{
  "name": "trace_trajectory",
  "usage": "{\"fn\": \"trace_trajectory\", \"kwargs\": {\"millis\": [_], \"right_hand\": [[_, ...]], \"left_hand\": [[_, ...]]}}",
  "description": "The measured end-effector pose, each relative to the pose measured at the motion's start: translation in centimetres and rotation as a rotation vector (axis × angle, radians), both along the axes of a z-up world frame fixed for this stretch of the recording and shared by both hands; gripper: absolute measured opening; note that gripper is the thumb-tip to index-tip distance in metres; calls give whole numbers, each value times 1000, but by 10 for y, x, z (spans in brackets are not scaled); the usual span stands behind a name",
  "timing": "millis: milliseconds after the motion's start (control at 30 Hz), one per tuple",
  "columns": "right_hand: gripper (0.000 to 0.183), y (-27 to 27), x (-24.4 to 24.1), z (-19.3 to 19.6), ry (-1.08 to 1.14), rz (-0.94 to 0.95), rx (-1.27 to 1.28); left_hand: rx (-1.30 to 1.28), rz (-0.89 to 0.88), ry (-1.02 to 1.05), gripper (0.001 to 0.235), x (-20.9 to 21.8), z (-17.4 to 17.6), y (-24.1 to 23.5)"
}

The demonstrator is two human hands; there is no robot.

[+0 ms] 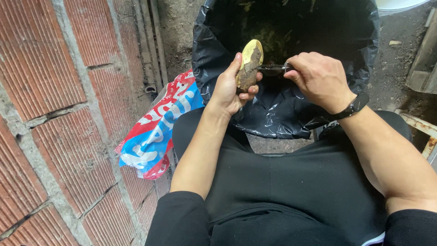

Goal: Peeling a potato with a knife over a trash bin

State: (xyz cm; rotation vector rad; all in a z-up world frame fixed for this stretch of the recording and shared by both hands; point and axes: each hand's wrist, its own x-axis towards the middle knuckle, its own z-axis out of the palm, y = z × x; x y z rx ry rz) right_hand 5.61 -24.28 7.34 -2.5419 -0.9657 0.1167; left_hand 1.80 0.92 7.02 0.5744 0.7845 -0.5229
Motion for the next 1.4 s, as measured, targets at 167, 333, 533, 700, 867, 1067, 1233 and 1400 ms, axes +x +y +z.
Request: {"fn": "trace_trajectory", "kwargs": {"millis": [167,333,533,700,867,1067,1233,1400], "right_hand": [[41,2,0,0,-48,1,-5],[43,3,0,1,-92,2,-19],[43,3,0,0,-145,29,-12],[42,5,1,0,-160,42,-16],[42,5,0,1,-140,46,-3],[43,3,-1,-1,-155,41,-18],[42,5,-2,-1,-97,48,-1],[41,8,-4,0,-51,46,0]], "left_hand": [[-11,-16,29,47,-1,0,3],[20,-49,60,44,-1,2,5],[59,-55,72,40,-3,1,6],[71,-82,94,44,-1,7,8],[50,-98,104,45,0,9,8],[49,-106,115,47,1,13,7],[38,-107,129,47,1,12,7],[24,-104,152,52,1,13,7]]}}
